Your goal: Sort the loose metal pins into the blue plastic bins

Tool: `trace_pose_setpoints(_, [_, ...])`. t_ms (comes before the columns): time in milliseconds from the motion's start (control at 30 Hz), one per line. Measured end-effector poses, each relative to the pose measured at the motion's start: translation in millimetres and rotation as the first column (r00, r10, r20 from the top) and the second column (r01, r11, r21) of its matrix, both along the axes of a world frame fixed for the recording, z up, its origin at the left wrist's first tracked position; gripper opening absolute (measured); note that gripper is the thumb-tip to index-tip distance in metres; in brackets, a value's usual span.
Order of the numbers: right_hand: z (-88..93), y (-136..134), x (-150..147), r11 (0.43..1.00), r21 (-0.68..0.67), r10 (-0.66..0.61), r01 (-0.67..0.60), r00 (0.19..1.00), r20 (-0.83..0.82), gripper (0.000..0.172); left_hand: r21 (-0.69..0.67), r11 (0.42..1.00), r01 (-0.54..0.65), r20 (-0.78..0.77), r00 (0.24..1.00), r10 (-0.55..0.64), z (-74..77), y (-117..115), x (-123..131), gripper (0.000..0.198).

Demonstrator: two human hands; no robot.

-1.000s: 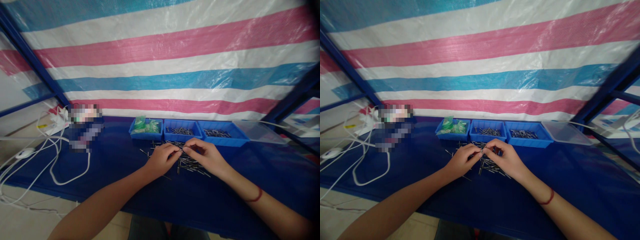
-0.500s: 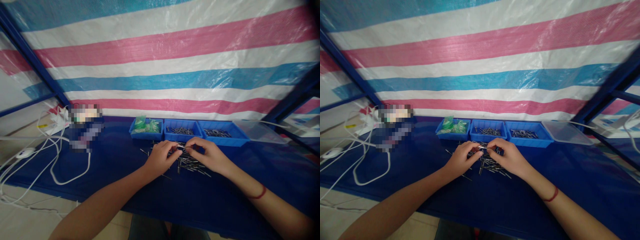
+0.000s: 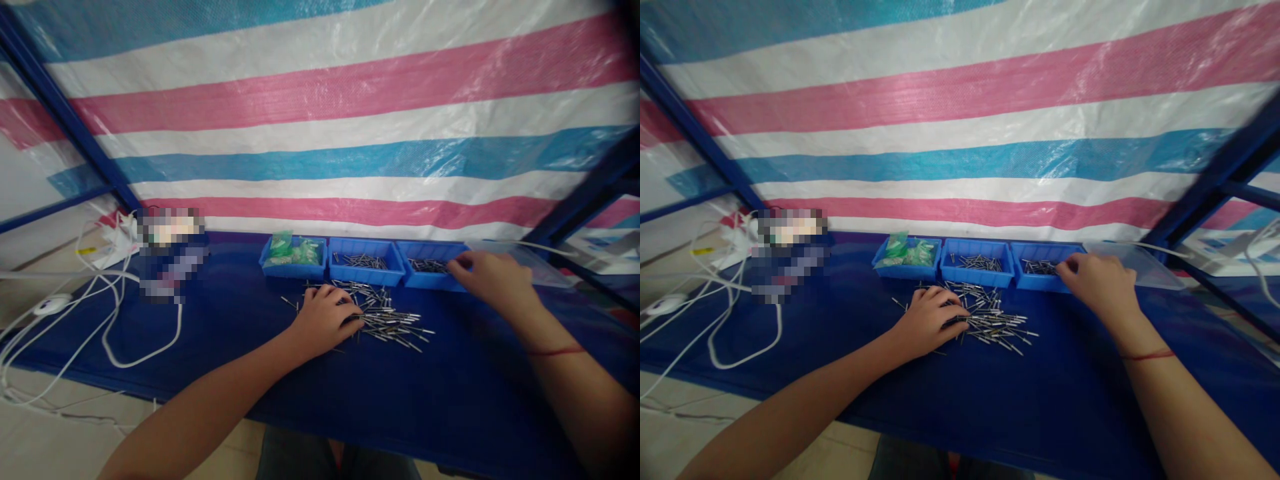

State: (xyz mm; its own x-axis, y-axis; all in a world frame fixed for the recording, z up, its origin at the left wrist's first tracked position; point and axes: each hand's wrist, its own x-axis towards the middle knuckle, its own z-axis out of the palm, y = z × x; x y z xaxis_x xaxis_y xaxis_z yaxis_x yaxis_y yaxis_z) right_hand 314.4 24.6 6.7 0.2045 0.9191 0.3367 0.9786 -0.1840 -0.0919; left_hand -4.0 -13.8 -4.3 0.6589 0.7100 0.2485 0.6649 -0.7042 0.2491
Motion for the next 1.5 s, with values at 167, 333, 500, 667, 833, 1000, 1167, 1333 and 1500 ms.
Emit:
trace_pose_setpoints(167, [3.6,-3.6,-14.8,1.000,0.022,0.011,-0.011,1.000,0.014,0.036,0.003,1.000,0.008,-0.009,1.000,-0.008,1.0,0.2,0.4,0.021])
trace_pose_setpoints(333, [0.5,-6.8,-38.1,0.946,0.196,0.262,-0.257,0.965,0.003,0.025,-0.015,1.000,0.002,0.014,1.000,-0.002,1.0,-0.2,1.0,0.020])
trace_pose_setpoints(500, [1.8,-19.2,-72.0,0.780,0.291,0.600,-0.554,0.794,-0.097,0.019,-0.065,0.998,-0.019,0.088,0.996,0.024,2.0,-0.1,2.7,0.019])
trace_pose_setpoints(667, [4.3,-34.0,-99.9,0.628,0.276,0.778,-0.728,0.592,-0.209,0.013,-0.129,0.991,-0.039,0.211,0.975,0.066,1.9,1.7,5.8,0.012])
trace_pose_setpoints(833, [-4.1,-38.3,-111.8,0.553,0.188,0.816,-0.811,0.483,-0.317,0.012,-0.154,0.987,-0.051,0.296,0.951,0.095,1.5,4.0,6.9,0.009])
trace_pose_setpoints(1000, [-8.5,-36.9,-114.3,0.549,0.195,0.790,-0.813,0.427,-0.440,0.014,-0.195,0.981,-0.022,0.419,0.902,0.104,2.9,5.2,7.7,0.009])
trace_pose_setpoints(1167, [-6.3,-38.7,-115.2,0.654,0.248,0.697,-0.715,0.441,-0.565,0.013,-0.178,0.984,-0.031,0.468,0.877,0.112,0.8,6.3,7.8,0.011])
trace_pose_setpoints(1333, [-6.8,-42.8,-119.5,0.685,0.262,0.660,-0.680,0.426,-0.619,0.017,-0.138,0.988,-0.067,0.341,0.933,0.111,-0.4,5.2,6.8,0.018])
trace_pose_setpoints(1500, [-9.2,-43.0,-121.2,0.711,0.333,0.635,-0.619,0.363,-0.682,0.020,-0.068,0.997,-0.022,0.256,0.966,0.039,4.2,2.5,6.4,0.025])
